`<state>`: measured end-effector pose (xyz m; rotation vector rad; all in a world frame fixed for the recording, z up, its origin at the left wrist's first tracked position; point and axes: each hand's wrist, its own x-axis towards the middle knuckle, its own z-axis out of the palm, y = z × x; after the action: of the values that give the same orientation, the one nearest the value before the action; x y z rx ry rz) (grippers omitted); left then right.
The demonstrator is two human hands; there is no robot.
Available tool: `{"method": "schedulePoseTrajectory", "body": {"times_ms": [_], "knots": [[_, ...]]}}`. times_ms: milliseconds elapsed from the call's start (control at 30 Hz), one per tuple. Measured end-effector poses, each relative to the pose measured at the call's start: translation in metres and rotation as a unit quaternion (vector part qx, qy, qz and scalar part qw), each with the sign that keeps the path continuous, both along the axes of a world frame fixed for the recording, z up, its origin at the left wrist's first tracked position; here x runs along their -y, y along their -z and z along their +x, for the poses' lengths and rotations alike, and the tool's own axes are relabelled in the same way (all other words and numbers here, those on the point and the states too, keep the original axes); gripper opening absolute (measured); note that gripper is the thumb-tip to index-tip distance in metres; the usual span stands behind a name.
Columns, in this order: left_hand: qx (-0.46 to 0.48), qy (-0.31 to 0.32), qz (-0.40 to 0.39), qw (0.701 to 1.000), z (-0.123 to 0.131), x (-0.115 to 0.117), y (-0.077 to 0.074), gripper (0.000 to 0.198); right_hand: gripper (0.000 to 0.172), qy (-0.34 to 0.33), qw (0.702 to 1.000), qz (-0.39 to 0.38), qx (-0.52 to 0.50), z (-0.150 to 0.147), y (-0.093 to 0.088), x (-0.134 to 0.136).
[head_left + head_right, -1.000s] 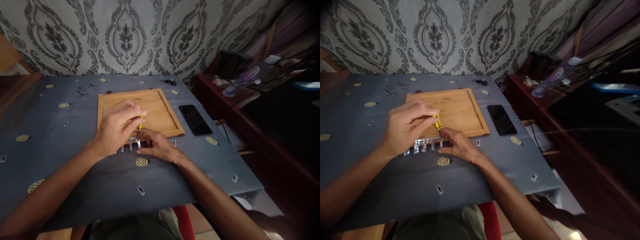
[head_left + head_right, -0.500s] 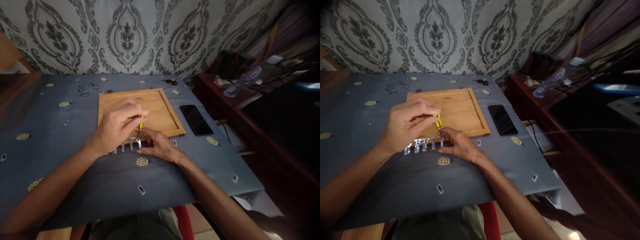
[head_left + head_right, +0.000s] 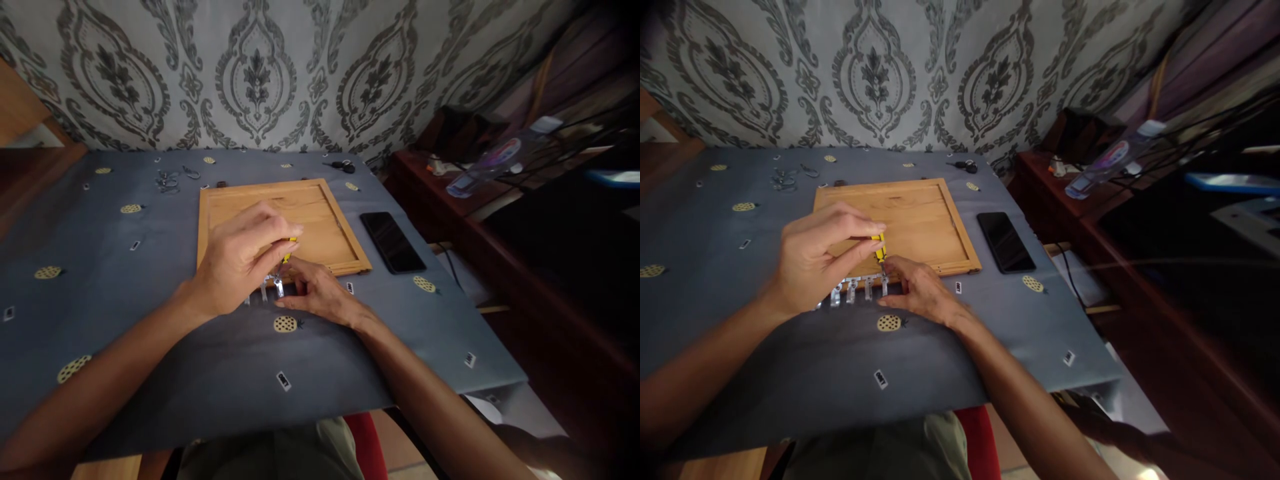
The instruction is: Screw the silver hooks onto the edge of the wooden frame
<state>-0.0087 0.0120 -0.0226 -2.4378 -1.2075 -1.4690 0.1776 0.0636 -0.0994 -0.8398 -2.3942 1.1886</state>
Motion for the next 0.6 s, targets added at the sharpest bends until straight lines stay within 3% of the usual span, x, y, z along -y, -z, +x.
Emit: {"method": "schedulePoseTrajectory", "body": {"times_ms": [233,600], "knots": [[-0.013,-0.017,0.012,1.000,-0.0011,0.0042,-0.0096,0.011,0.043,0.001,1.000,-0.012,-0.007,0.0013,-0.0013,0.0005],[-0.019,-0.008,0.008,1.000,0.0002,0.0018,-0.0027,0.008,0.042,-0.007,1.000,-0.001,-0.012,0.0007,-0.0004,0.0000]]}}
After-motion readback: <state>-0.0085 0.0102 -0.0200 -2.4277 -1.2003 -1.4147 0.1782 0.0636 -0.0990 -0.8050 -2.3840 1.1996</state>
